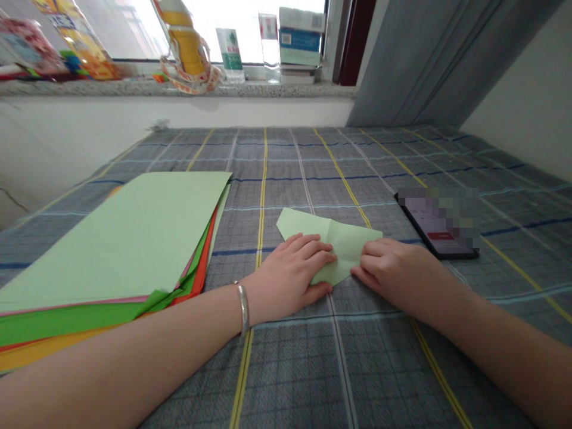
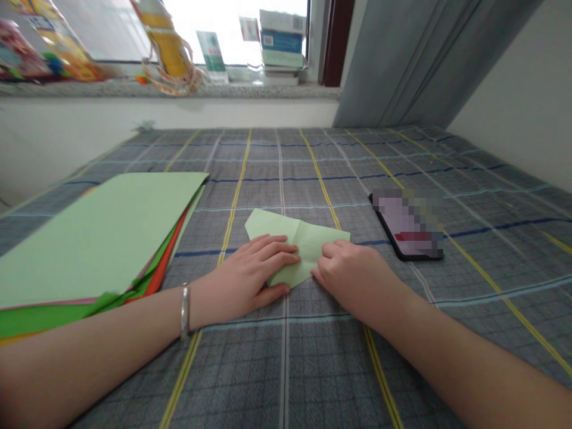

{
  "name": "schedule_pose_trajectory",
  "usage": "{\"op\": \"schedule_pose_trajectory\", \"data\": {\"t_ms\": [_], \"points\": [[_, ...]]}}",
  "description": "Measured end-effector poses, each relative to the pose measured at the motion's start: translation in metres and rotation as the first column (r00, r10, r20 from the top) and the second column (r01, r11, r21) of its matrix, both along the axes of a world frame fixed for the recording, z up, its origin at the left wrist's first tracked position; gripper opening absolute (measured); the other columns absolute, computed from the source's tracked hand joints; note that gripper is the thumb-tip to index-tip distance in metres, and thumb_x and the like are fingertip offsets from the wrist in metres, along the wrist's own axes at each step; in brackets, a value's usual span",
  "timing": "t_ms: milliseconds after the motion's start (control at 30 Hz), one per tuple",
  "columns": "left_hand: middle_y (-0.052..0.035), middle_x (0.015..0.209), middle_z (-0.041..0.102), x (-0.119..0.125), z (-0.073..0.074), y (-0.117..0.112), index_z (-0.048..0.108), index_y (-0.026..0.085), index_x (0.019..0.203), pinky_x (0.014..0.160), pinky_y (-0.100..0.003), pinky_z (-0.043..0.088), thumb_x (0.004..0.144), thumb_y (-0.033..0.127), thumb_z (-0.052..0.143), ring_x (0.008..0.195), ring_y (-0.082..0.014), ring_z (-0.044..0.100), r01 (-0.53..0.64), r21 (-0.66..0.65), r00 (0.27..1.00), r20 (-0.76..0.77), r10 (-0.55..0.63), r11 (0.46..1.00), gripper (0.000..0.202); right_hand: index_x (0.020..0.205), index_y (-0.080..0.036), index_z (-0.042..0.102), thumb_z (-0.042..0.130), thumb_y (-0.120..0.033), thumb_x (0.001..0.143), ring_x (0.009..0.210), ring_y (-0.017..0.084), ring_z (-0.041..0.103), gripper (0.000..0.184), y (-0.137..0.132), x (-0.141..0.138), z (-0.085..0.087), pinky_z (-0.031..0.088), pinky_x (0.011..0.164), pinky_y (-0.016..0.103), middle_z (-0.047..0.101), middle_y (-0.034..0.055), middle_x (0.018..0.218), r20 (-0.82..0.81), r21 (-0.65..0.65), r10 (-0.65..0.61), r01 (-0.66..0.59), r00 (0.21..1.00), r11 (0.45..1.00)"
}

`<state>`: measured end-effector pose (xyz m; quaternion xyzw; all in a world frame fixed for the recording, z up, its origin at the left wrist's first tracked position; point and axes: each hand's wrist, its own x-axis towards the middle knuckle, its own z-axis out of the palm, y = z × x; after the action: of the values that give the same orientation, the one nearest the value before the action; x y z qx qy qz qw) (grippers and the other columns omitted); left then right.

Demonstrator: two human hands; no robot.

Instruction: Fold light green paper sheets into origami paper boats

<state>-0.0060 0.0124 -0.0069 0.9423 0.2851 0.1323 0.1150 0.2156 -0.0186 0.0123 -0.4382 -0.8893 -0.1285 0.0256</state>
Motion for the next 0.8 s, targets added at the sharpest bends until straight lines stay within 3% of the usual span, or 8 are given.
{"op": "schedule_pose_trajectory", "data": {"t_ms": [333, 633, 800], "points": [[-0.0064, 0.131, 0.053, -0.002, -0.001, 0.0, 0.055, 0.022, 0.118, 0.111, -0.048, 0.029, 0.087, 0.036, 0.058, 0.129, -0.0261, 0.039, 0.01, -0.003, 1.0, 0.012, -0.01, 1.0, 0.034, 0.073, -0.017, 0.069, 0.047, -0.03, 0.091, 0.069, 0.021, 0.06, 0.031, 0.002, 0.01, -0.002, 0.035, 0.051, 0.032, 0.065, 0.0087, 0.076, 0.07, -0.091, -0.199, 0.205, 0.978, 0.975], [-0.0074, 0.127, 0.055, -0.002, 0.0, 0.001, 0.056, 0.02, 0.104, 0.108, -0.045, 0.033, 0.087, 0.034, 0.058, 0.126, -0.0256, 0.043, 0.028, 0.014, 0.999, 0.044, -0.028, 1.0, 0.022, 0.069, -0.018, 0.068, 0.051, -0.038, 0.088, 0.06, 0.021, 0.061, 0.033, -0.001, 0.01, 0.003, 0.024, 0.045, 0.031, 0.067, 0.0086, 0.071, 0.101, 0.045, -0.279, 0.276, 0.955, 0.96], [-0.0076, 0.126, 0.055, -0.002, 0.0, 0.0, 0.055, 0.019, 0.1, 0.109, -0.046, 0.032, 0.086, 0.033, 0.058, 0.126, -0.0259, 0.044, 0.028, 0.016, 0.998, 0.049, -0.029, 0.999, 0.02, 0.065, -0.017, 0.066, 0.049, -0.041, 0.088, 0.059, 0.022, 0.061, 0.038, 0.003, 0.014, 0.003, 0.028, 0.046, 0.032, 0.065, 0.0089, 0.068, 0.119, 0.06, -0.306, 0.301, 0.945, 0.952]]}}
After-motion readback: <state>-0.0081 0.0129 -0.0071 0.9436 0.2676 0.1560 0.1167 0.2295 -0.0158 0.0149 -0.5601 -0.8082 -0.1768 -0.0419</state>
